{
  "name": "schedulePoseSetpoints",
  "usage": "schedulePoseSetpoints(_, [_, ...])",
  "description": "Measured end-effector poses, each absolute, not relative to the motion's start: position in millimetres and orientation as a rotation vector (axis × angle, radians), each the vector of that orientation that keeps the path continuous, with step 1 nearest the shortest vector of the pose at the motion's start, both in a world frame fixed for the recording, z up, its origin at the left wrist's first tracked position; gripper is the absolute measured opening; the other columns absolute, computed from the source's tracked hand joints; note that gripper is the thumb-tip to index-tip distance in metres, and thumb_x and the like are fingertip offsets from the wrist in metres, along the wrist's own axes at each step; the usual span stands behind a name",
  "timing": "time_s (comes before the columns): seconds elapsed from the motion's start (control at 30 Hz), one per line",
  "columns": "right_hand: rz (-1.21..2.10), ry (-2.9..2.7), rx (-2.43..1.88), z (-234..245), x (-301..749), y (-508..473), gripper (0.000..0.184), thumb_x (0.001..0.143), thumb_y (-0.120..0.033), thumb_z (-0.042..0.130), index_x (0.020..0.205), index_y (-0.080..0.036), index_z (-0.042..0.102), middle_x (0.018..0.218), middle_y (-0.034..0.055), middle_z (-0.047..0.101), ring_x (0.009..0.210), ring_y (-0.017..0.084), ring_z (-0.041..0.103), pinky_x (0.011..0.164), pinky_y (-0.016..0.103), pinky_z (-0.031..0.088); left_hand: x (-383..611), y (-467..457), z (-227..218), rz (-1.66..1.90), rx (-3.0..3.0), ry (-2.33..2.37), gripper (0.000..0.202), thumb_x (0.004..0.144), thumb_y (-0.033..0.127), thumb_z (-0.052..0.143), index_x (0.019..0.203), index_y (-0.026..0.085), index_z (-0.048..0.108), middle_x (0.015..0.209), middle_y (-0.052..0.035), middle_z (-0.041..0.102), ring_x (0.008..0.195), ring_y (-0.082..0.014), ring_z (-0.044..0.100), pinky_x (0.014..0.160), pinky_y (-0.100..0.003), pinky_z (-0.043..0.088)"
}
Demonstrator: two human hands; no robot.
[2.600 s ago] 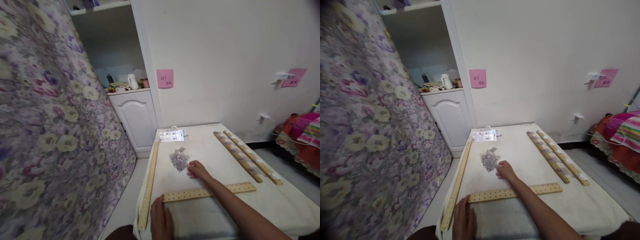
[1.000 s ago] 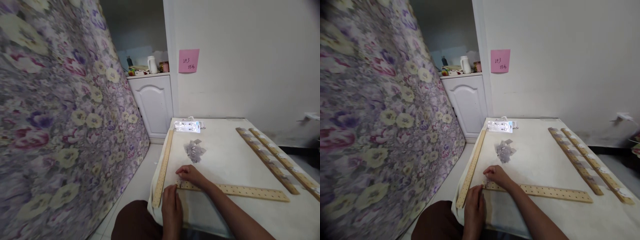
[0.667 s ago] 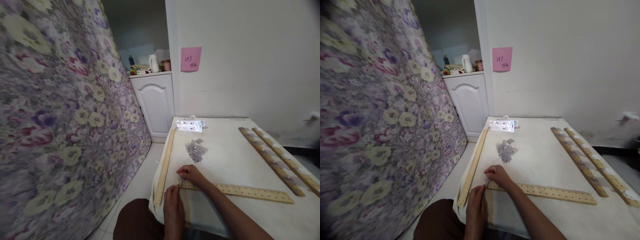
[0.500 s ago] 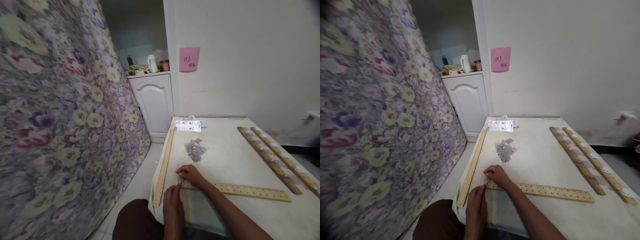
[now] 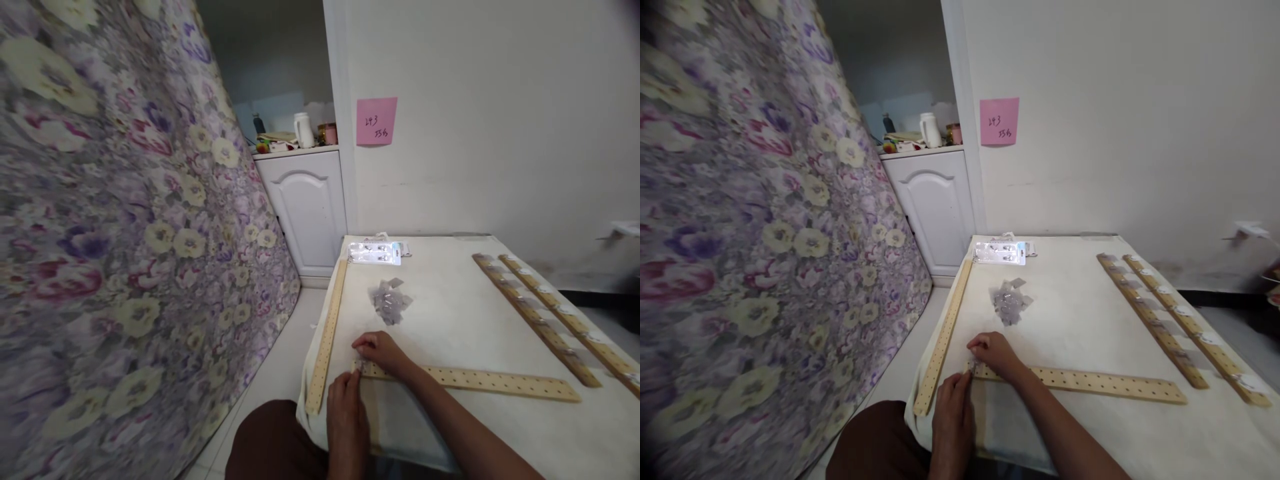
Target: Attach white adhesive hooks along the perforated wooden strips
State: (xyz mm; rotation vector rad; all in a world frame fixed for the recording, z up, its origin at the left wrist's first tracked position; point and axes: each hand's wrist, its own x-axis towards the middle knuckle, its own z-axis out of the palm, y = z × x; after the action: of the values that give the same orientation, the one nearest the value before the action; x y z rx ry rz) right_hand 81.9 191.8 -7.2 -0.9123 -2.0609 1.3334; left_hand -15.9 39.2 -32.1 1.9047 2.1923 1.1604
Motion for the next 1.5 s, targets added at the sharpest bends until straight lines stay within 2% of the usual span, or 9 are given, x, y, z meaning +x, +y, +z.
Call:
schedulePoseSetpoints(0.13, [1.364,-2.102,-0.848,-4,87,192,0.028,0.074,-0.026,0.056,0.092,-0.013,0.072,0.074,0.0052,0.069,0.067,0.016,0.059,0.061,0.025,0.043,-16,41,-33,1.142,1.931,2.218,0.053,0.072,0.001,0.039,0.118,0.018,0.058,0.107,-0.0110,0.059,0.097,-0.0218,0.056,0.086,-0.038,0.050])
schedulePoseSetpoints(0.27, [1.456,-2.097,-0.859,-4,89,193,0.034,0.065,-0.022,0.065,0.097,-0.013,0.071,0.080,0.0047,0.069,0.071,0.017,0.060,0.064,0.025,0.045,-16,42,-35,1.146,1.952,2.251,0.049,0.073,0.000,0.039,0.116,0.015,0.060,0.105,-0.0122,0.060,0.097,-0.0221,0.056,0.085,-0.038,0.050])
schedulePoseSetpoints(0.57, [1.600,-2.000,-0.867,-11,86,197,0.033,0.059,-0.020,0.069,0.092,-0.016,0.072,0.075,0.0017,0.067,0.072,0.017,0.060,0.067,0.027,0.048,-17,42,-34,1.095,1.955,2.251,0.053,0.070,-0.001,0.039,0.116,0.017,0.059,0.104,-0.0111,0.060,0.094,-0.0220,0.056,0.083,-0.037,0.050])
schedulePoseSetpoints(0.73, [1.664,-1.936,-0.866,-15,84,199,0.039,0.056,-0.019,0.071,0.095,-0.016,0.070,0.078,0.0015,0.066,0.067,0.015,0.058,0.062,0.026,0.046,-17,43,-32,1.110,1.932,2.268,0.052,0.071,-0.001,0.039,0.114,0.018,0.060,0.102,-0.0105,0.061,0.093,-0.0220,0.057,0.082,-0.038,0.050])
schedulePoseSetpoints(0.97, [1.562,-1.945,-0.873,-16,88,198,0.041,0.057,-0.026,0.074,0.097,-0.015,0.069,0.087,0.0039,0.066,0.075,0.017,0.059,0.069,0.027,0.047,-17,41,-28,1.213,1.909,2.199,0.041,0.079,0.006,0.041,0.114,0.018,0.059,0.104,-0.0104,0.061,0.095,-0.0211,0.057,0.084,-0.039,0.050])
schedulePoseSetpoints(1.07, [1.529,-1.930,-0.884,-14,90,197,0.037,0.065,-0.028,0.069,0.099,-0.014,0.067,0.087,0.0048,0.067,0.076,0.017,0.060,0.070,0.028,0.047,-18,40,-27,1.243,1.890,2.182,0.036,0.083,0.011,0.041,0.114,0.018,0.058,0.105,-0.0106,0.061,0.096,-0.0215,0.058,0.085,-0.040,0.050])
schedulePoseSetpoints(1.23, [1.236,-1.999,-0.993,1,119,192,0.031,0.073,-0.027,0.060,0.100,-0.014,0.066,0.086,0.0063,0.066,0.077,0.018,0.060,0.071,0.030,0.047,-18,39,-27,1.310,1.866,2.161,0.029,0.087,0.015,0.041,0.111,0.017,0.057,0.105,-0.0102,0.061,0.099,-0.0213,0.057,0.087,-0.040,0.049])
schedulePoseSetpoints(1.5, [0.824,-2.254,-1.201,12,229,164,0.039,0.063,-0.028,0.070,0.100,-0.020,0.064,0.100,0.0069,0.060,0.093,0.022,0.055,0.083,0.032,0.043,-18,40,-28,1.345,1.807,2.231,0.025,0.086,0.020,0.045,0.108,0.016,0.055,0.102,-0.0102,0.061,0.097,-0.0224,0.057,0.087,-0.042,0.049])
